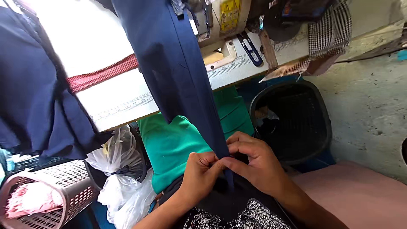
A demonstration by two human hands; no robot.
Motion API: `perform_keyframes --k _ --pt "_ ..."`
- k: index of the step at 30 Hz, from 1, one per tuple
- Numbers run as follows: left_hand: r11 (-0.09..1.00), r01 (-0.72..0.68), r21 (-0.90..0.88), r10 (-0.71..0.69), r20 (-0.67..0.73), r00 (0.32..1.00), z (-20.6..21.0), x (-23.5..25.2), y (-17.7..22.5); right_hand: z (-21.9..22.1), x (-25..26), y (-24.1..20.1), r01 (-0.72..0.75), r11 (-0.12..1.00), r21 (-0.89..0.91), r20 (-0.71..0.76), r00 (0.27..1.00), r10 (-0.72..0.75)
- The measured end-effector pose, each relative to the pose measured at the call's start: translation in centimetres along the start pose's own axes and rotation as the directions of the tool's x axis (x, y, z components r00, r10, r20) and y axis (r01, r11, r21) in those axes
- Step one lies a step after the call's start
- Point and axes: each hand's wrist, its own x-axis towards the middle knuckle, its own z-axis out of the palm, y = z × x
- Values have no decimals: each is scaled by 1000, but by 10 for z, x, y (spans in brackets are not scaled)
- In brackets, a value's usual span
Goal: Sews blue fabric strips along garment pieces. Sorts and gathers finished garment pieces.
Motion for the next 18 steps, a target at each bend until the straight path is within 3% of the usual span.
perform_keyframes --k 2,4,7,9,12,18 --pt "946 -98 309 65 115 991 -14 7 8 4 1 3 24 995 -100 -81 996 -32" --pt "773 -223 594 127 201 971 -40 17 34 2 3 7 36 992 -117 -71 997 -44" --pt "727 -263 635 340 0 940 -75 42 85 -3 4 12 48 999 15 -2 999 -48" --pt "611 -334 718 490 -11 872 -85 78 100 -5 5 7 90 990 105 34 995 -94" --pt "472 -272 839 520 -16 854 -90 123 90 -8 6 -8 161 974 162 54 984 -171" --pt "463 -257 848 547 -45 836 -99 132 81 -12 6 25 51 990 128 39 998 -56"
